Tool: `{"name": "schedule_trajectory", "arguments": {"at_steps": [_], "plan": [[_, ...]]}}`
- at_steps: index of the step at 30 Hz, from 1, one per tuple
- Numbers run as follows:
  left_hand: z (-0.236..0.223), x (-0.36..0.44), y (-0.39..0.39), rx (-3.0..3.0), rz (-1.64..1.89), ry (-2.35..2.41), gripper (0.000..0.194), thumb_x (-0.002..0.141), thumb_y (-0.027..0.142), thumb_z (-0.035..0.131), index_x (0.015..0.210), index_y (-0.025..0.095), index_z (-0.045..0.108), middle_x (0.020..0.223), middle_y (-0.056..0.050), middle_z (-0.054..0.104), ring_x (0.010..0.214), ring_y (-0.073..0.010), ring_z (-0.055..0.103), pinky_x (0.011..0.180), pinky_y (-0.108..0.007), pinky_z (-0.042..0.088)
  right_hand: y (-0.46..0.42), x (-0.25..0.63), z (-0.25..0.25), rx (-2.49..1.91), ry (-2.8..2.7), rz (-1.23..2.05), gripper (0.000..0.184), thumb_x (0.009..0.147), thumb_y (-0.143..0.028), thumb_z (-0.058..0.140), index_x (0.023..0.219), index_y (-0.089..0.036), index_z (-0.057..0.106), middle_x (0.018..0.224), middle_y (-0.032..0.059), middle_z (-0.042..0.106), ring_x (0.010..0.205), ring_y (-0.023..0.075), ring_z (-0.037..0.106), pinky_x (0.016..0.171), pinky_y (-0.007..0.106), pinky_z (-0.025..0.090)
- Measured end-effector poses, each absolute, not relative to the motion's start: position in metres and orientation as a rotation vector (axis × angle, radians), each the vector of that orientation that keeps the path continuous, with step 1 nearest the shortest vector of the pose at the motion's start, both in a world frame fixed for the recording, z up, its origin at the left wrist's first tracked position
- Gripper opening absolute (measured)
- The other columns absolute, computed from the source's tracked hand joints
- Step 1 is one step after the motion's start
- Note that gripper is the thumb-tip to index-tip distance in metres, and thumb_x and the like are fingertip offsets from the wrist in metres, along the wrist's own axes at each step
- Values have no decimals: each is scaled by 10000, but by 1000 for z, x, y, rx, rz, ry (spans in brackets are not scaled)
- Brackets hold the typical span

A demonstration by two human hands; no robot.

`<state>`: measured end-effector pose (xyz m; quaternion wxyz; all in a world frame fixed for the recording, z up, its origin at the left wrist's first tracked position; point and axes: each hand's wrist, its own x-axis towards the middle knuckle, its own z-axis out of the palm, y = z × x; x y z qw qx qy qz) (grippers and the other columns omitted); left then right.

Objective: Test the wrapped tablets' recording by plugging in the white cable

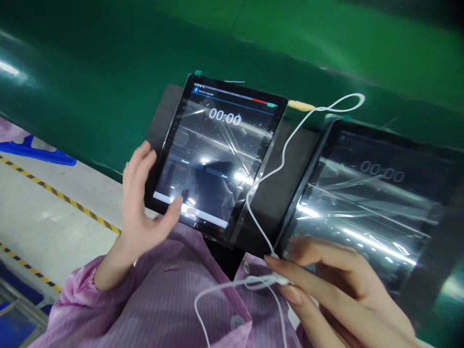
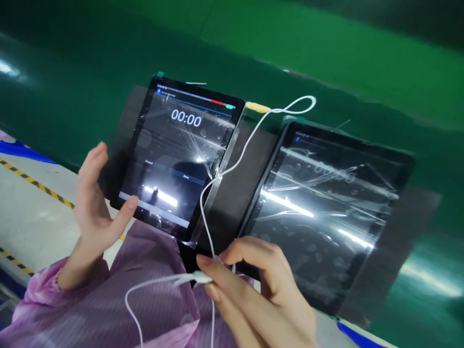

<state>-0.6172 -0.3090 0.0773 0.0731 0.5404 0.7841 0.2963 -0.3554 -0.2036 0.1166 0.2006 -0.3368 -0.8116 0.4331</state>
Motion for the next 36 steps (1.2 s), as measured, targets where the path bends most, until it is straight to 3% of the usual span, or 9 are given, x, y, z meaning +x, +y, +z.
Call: {"name": "schedule_trajectory", "arguments": {"at_steps": [4,7,11,14,17,22,25,30,36], "plan": [[87,-578,-308,2020,1010,2135,439,904,464,647,1330,360,621,1093,-3,727,1000,-261,669,1309,-607,42,-199,-371,114,-696,-2404,1164,245,1004,-149,581,1197,-218,715,981,66,639,821,199,625,683,329,528],[90,-564,-306,2085,1053,1943,214,934,390,649,1137,348,702,824,57,748,774,-200,655,1322,-567,32,-181,-381,116,-471,-2525,1177,205,1067,-198,514,1082,-173,716,939,67,693,775,187,617,678,338,504],[87,-568,-307,2094,1089,1827,132,885,216,687,938,334,712,746,122,743,702,-142,650,1320,-519,143,-125,-391,123,-346,-2653,1176,197,1068,-253,542,1110,-178,719,975,60,749,864,186,698,756,311,556],[81,-577,-319,2193,1083,1710,184,867,149,651,919,312,717,800,109,765,732,-132,673,1318,-537,172,-66,-405,115,-652,-2642,775,185,1038,-242,571,1086,-168,734,1045,84,767,935,227,728,814,341,573],[74,-595,-336,2294,983,1729,428,828,55,580,1145,305,721,1040,35,792,945,-180,702,1327,-555,128,-15,-425,97,-762,-2716,596,222,1013,-238,551,1118,-191,740,1141,96,756,1041,295,718,892,423,569],[62,-635,-359,2097,948,2106,764,873,77,566,1540,428,436,1319,-23,680,1159,-275,636,1258,-641,273,12,-450,74,-665,-2913,660,258,1016,-235,508,1107,-166,739,1061,93,770,925,274,736,842,392,569],[51,-654,-364,1841,847,2320,816,914,228,664,1614,396,280,1537,-88,497,1340,-354,535,1226,-679,286,9,-453,68,-572,-2919,647,309,1038,-236,444,1133,-138,720,1069,117,763,920,270,732,833,382,564],[29,-666,-365,1642,692,2351,1235,768,671,772,1658,263,17,1642,-231,313,1460,-500,381,1138,-759,342,12,-450,59,-472,-2876,650,355,1052,-284,394,1152,-129,698,1076,140,756,956,274,731,876,394,571],[15,-665,-360,1642,745,2436,1000,917,593,638,1657,264,51,1599,-238,394,1426,-451,466,1129,-726,372,21,-449,53,-423,-2863,748,409,1065,-386,355,993,-191,707,954,124,744,837,271,708,759,388,554]]}}
